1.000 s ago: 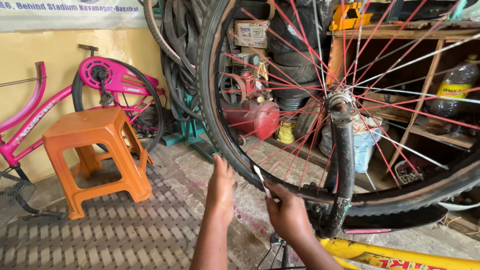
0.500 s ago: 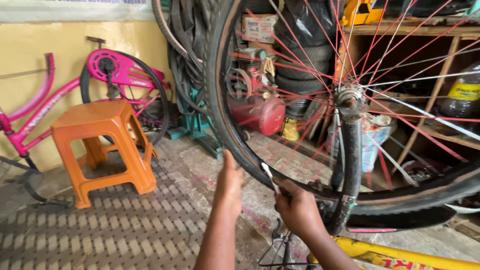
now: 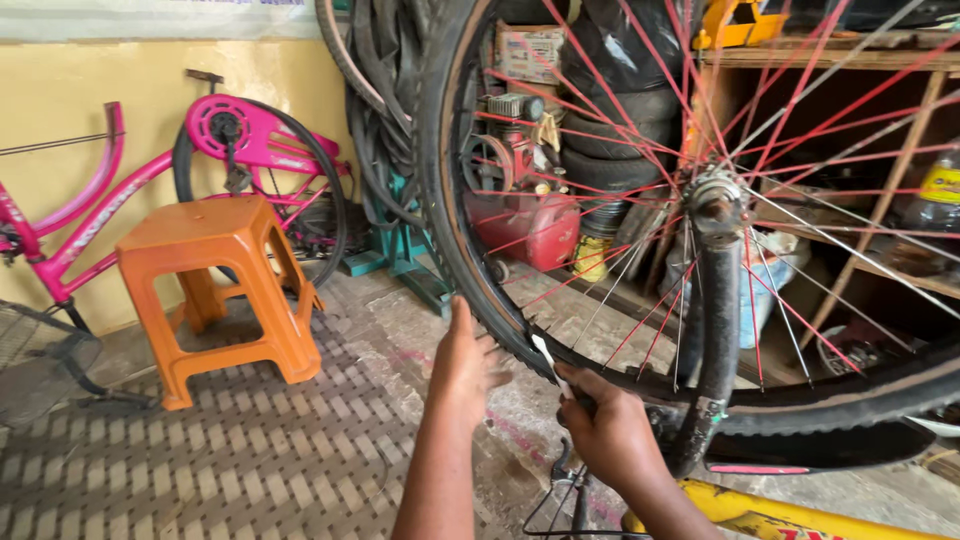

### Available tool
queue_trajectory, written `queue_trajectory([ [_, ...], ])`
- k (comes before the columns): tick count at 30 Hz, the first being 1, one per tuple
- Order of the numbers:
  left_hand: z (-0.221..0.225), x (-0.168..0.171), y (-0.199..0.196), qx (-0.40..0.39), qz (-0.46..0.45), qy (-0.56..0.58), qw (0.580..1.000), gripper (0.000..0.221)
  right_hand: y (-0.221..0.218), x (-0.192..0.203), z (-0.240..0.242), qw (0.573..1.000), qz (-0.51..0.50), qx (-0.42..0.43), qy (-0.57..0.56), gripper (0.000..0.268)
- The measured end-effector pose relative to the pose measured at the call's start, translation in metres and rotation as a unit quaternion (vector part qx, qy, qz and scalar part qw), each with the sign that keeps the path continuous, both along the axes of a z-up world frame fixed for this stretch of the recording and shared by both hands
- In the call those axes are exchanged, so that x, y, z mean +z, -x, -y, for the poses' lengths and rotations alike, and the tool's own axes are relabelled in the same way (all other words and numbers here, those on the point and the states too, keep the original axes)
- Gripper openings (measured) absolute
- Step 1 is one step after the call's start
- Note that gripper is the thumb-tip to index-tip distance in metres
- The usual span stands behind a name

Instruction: The person applies adhesive using a brush to the side of a bicycle tire and then uses a small tool to press and seal the rubber.

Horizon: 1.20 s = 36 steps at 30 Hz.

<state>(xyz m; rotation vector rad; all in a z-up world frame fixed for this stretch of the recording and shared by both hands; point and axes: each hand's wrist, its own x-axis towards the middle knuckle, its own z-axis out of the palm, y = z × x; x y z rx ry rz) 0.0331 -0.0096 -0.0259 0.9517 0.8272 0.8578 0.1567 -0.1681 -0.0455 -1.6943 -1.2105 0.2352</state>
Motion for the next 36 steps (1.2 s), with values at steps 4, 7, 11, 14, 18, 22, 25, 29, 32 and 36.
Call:
queue_trajectory([
  [4, -0.008, 0.003, 0.0, -0.014, -0.002, -0.065, 0.998, 0.099, 0.007, 0.011, -0.003, 0.997, -0.044, 0.026, -0.052, 0.044],
  [7, -0.009, 0.0, 0.003, -0.005, -0.003, -0.064, 0.998, 0.096, 0.012, 0.018, -0.006, 0.982, -0.187, 0.028, -0.013, 0.044],
  [11, -0.011, 0.004, 0.011, -0.017, 0.001, -0.078, 0.997, 0.092, 0.02, 0.025, -0.006, 0.956, -0.287, 0.053, 0.018, 0.049],
  [14, -0.011, 0.007, 0.016, -0.028, -0.021, -0.094, 0.995, 0.091, 0.033, 0.032, -0.011, 0.96, -0.277, 0.045, 0.022, 0.045],
  [18, -0.017, 0.005, 0.012, 0.006, -0.075, -0.07, 0.995, 0.087, 0.052, 0.054, -0.022, 0.992, -0.123, -0.019, 0.022, 0.053],
  [22, -0.019, -0.006, 0.011, 0.019, -0.034, -0.045, 0.998, 0.083, 0.07, 0.068, -0.034, 0.996, -0.012, -0.061, 0.058, 0.045],
  [25, -0.013, -0.011, 0.019, 0.033, 0.006, -0.024, 0.999, 0.08, 0.076, 0.062, -0.046, 0.992, 0.068, -0.08, 0.068, 0.045],
  [29, -0.013, -0.003, 0.03, 0.034, 0.055, 0.022, 0.998, 0.072, 0.076, 0.051, -0.06, 0.973, 0.204, -0.094, 0.055, 0.041],
  [32, -0.011, -0.003, 0.04, 0.031, 0.05, 0.035, 0.998, 0.072, 0.088, 0.053, -0.063, 0.958, 0.259, -0.126, -0.006, 0.04],
  [36, -0.017, -0.011, 0.046, 0.005, 0.06, 0.023, 0.998, 0.076, 0.101, 0.067, -0.079, 0.98, 0.048, -0.127, 0.143, 0.041],
])
